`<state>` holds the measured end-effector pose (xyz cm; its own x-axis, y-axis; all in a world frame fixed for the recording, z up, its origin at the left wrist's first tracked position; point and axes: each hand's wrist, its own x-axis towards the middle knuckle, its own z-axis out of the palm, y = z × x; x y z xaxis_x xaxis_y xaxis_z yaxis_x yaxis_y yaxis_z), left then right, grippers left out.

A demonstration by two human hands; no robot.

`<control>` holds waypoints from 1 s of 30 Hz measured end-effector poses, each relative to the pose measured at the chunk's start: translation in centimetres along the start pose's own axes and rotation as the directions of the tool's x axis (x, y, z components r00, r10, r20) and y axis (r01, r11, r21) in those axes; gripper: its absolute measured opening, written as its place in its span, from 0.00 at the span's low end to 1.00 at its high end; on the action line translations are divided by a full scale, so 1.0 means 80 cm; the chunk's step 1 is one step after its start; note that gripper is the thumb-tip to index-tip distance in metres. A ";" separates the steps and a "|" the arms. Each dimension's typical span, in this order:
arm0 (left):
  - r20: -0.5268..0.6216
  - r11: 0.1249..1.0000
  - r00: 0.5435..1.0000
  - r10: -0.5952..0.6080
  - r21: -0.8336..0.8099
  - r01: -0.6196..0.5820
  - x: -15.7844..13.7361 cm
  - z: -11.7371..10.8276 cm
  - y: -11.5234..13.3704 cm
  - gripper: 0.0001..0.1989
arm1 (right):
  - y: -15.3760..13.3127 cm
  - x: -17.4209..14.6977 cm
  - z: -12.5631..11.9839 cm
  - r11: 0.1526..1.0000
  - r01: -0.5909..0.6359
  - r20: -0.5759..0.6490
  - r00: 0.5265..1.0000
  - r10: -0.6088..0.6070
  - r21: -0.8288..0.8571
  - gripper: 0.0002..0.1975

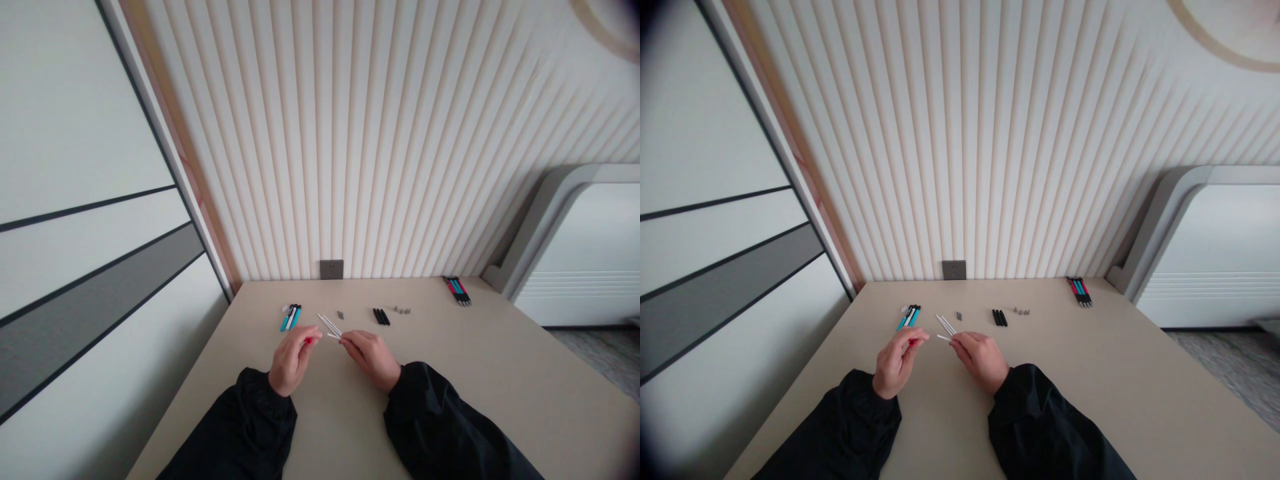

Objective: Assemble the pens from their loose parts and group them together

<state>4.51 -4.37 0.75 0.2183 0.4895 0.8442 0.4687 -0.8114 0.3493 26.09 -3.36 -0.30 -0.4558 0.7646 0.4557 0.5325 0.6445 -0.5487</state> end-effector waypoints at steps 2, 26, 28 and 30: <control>0.003 0.999 1.000 -0.008 -0.034 0.008 0.000 0.000 0.000 0.13 | 0.000 0.000 0.000 1.000 -0.003 -0.001 1.000 0.003 0.001 0.15; 0.073 0.996 0.995 0.062 -0.063 -0.057 0.006 0.000 0.003 0.10 | -0.001 -0.002 0.001 1.000 0.020 0.019 1.000 -0.020 0.005 0.16; 0.127 0.999 0.991 0.042 0.011 -0.044 0.006 0.001 0.002 0.08 | -0.001 -0.001 -0.001 1.000 0.022 0.017 1.000 -0.022 -0.005 0.16; 0.183 0.995 0.983 -0.003 0.101 -0.015 0.007 0.001 0.001 0.09 | -0.001 0.000 -0.003 1.000 0.021 0.013 1.000 -0.021 -0.021 0.17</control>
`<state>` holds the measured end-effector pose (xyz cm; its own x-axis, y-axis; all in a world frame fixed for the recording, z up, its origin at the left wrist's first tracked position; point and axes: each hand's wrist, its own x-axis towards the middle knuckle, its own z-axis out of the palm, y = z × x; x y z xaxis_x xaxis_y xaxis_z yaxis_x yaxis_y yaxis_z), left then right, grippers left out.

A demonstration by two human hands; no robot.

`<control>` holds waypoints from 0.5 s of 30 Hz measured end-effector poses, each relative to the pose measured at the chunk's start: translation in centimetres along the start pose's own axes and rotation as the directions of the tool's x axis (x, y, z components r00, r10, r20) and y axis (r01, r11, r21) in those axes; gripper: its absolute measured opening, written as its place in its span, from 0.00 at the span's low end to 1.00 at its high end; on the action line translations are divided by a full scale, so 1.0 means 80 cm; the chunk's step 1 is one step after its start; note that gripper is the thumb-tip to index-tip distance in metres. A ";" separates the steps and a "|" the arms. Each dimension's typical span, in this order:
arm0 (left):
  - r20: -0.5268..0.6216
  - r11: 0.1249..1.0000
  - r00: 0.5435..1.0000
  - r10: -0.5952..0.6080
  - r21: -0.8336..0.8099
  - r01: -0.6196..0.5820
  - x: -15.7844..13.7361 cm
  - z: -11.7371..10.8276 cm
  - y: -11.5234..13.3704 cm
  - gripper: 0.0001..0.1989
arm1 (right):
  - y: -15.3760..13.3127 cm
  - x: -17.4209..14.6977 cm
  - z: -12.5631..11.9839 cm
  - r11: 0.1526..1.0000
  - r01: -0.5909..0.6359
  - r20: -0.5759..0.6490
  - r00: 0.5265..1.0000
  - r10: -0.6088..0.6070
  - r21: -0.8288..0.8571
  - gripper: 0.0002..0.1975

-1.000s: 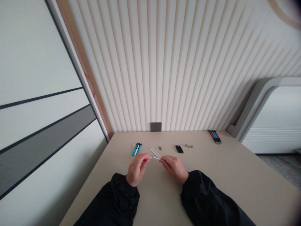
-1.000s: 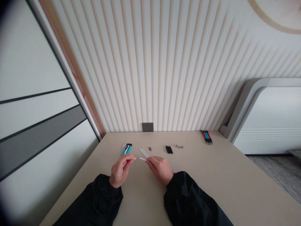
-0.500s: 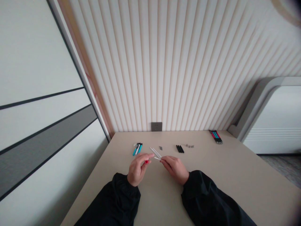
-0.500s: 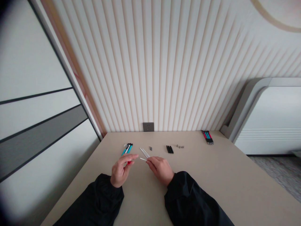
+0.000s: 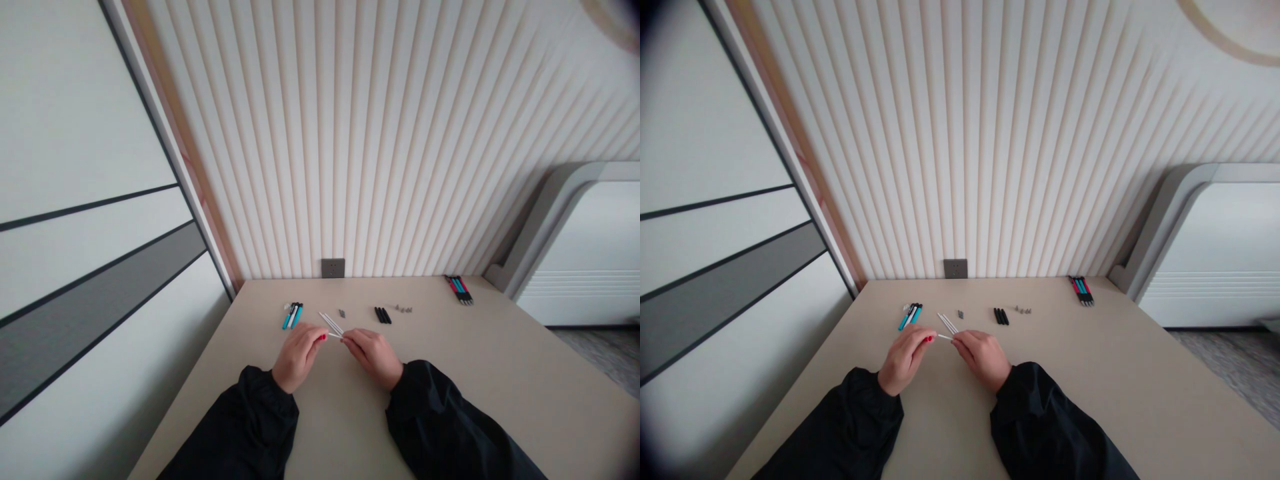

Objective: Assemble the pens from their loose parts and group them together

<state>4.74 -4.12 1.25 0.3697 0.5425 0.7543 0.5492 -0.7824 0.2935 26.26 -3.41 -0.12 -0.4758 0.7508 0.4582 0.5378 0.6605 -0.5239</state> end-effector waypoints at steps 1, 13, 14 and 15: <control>0.032 0.999 0.999 -0.021 0.037 0.020 0.001 0.000 -0.001 0.09 | 0.000 0.000 -0.001 1.000 -0.002 -0.004 1.000 0.002 -0.009 0.17; 0.251 0.981 0.961 -0.113 0.183 0.067 0.003 0.002 0.000 0.10 | 0.006 0.000 0.000 0.994 0.036 0.027 0.999 -0.034 -0.100 0.17; 0.261 0.980 0.959 -0.111 0.189 0.062 0.003 0.002 0.000 0.10 | 0.006 0.000 0.000 0.992 0.045 0.035 0.999 -0.042 -0.120 0.17; 0.269 0.979 0.957 -0.110 0.194 0.058 0.004 0.002 0.000 0.10 | 0.006 0.001 0.000 0.988 0.055 0.043 0.998 -0.049 -0.141 0.17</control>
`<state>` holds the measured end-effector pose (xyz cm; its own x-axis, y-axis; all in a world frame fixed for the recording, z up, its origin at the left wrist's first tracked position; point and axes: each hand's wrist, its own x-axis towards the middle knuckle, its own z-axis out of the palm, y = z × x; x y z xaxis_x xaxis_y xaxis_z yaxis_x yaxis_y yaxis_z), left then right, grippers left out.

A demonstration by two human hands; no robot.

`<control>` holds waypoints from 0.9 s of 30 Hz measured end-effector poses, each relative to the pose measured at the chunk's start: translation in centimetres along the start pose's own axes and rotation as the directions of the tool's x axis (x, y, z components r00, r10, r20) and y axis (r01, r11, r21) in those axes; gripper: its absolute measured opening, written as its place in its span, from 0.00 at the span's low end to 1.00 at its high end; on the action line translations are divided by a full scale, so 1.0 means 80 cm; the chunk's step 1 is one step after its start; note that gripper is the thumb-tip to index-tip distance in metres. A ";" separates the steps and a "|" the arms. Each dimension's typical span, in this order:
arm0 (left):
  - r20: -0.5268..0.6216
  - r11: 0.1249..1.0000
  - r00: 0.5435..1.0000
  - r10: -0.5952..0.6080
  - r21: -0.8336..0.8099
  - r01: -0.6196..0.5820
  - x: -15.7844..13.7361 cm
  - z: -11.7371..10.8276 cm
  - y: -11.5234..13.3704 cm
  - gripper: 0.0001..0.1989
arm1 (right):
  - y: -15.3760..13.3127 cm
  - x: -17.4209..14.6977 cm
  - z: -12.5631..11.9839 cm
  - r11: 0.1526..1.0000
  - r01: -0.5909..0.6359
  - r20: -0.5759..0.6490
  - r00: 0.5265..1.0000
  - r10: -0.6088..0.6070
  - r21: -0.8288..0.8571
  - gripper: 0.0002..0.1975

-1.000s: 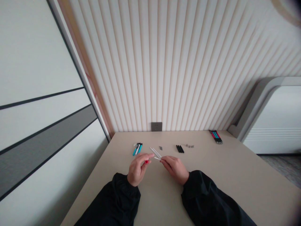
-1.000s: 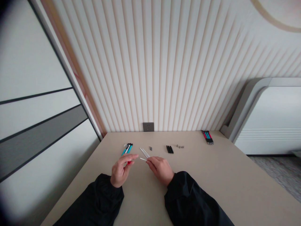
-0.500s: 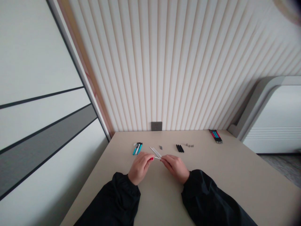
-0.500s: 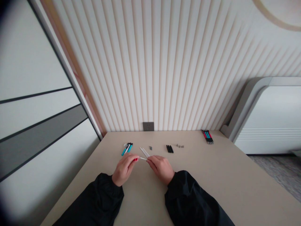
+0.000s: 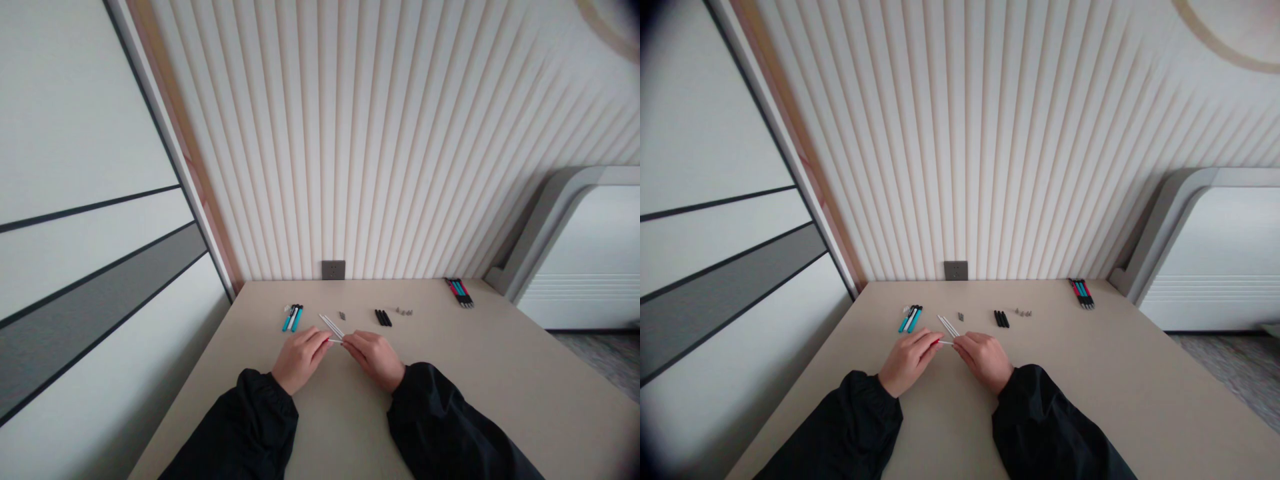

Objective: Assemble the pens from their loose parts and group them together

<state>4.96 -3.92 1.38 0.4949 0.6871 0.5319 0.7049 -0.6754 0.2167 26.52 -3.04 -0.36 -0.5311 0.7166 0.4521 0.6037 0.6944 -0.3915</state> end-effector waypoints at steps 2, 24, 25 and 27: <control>0.019 1.000 1.000 0.006 0.013 -0.007 0.001 0.000 0.001 0.10 | 0.001 0.001 -0.001 0.999 0.018 0.012 1.000 -0.017 -0.050 0.17; 0.143 0.996 0.987 -0.073 0.065 0.064 0.003 0.002 0.005 0.11 | -0.001 -0.001 0.003 0.773 -0.273 0.056 0.954 0.296 0.572 0.13; 0.150 0.995 0.985 -0.083 0.060 0.075 0.003 0.003 0.005 0.11 | -0.001 -0.001 0.003 0.741 -0.274 0.068 0.953 0.296 0.613 0.13; 0.174 0.995 0.980 -0.092 0.044 0.086 0.002 0.004 0.005 0.11 | 0.000 -0.002 0.006 0.674 -0.292 0.087 0.943 0.321 0.679 0.14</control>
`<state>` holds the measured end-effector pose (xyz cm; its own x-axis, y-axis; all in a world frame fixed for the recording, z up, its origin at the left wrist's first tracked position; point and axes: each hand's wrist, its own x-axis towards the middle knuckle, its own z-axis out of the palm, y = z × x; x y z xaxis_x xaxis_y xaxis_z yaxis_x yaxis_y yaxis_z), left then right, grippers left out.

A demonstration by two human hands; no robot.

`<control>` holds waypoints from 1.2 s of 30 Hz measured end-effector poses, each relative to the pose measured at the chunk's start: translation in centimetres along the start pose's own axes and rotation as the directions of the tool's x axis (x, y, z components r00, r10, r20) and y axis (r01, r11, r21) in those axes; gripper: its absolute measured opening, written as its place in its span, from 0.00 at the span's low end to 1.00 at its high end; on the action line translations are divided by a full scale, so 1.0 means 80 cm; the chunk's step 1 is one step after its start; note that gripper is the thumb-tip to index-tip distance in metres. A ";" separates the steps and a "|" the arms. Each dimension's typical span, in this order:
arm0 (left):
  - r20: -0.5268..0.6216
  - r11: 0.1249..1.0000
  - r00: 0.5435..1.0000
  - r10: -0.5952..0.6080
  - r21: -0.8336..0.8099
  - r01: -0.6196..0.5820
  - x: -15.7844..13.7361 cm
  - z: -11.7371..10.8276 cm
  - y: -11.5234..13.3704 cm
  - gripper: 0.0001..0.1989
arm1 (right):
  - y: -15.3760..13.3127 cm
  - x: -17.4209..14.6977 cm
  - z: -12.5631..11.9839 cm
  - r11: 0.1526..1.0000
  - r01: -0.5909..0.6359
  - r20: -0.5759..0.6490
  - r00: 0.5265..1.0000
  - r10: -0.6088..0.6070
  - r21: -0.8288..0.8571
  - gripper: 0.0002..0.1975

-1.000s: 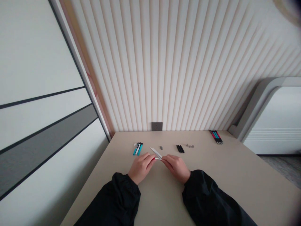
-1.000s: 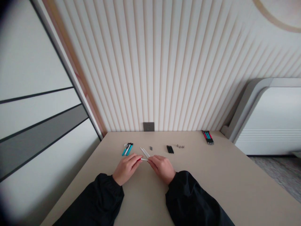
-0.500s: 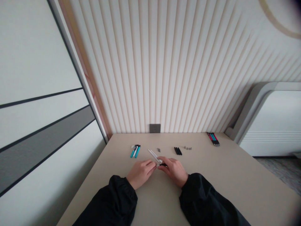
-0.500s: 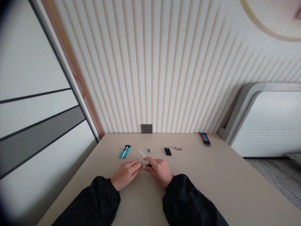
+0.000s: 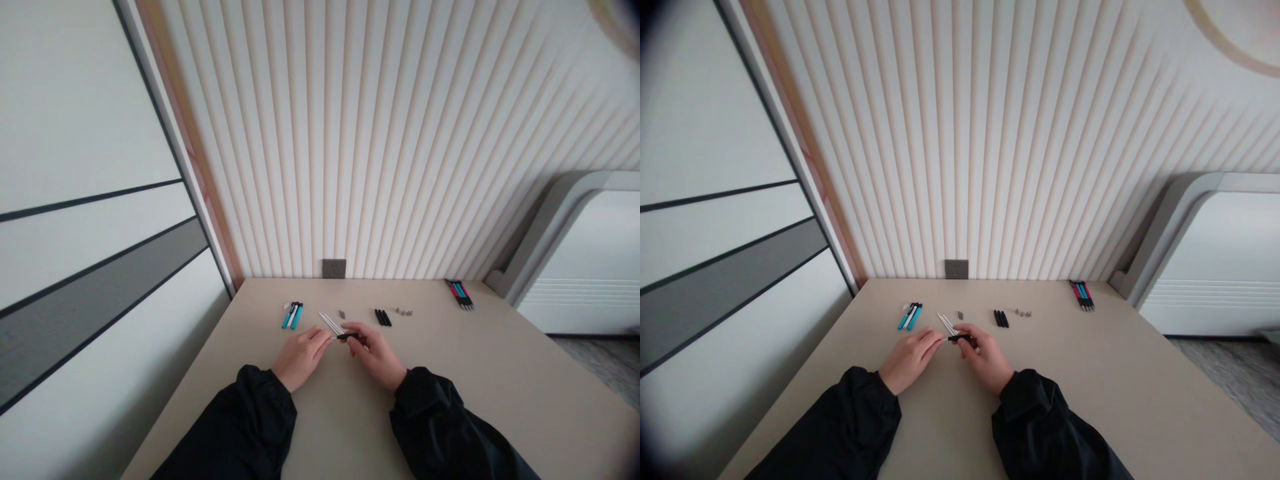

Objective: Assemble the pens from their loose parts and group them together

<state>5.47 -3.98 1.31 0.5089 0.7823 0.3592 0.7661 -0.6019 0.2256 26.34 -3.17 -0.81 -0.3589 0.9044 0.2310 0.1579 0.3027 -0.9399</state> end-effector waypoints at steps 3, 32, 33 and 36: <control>0.041 0.999 0.999 -0.005 -0.043 0.007 -0.001 0.004 -0.001 0.09 | 0.004 -0.001 0.003 0.999 -0.028 -0.016 0.999 0.028 0.041 0.11; 0.055 0.998 0.998 0.031 0.049 -0.034 -0.001 -0.002 -0.001 0.08 | -0.006 -0.003 0.004 0.871 0.101 0.005 0.994 -0.112 -0.481 0.18; 0.058 0.998 0.998 0.034 0.056 -0.037 -0.001 -0.002 0.000 0.07 | -0.006 -0.003 0.004 0.866 0.106 0.015 0.993 -0.113 -0.489 0.20; 0.061 0.994 0.998 0.033 0.100 -0.039 0.000 -0.003 0.001 0.09 | -0.008 -0.003 0.003 0.871 0.123 0.031 0.992 -0.123 -0.477 0.14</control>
<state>5.42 -4.08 1.52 0.5567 0.7705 0.3106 0.7813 -0.6126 0.1196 26.12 -3.63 -0.31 -0.4040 0.8505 0.3367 0.5318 0.5179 -0.6701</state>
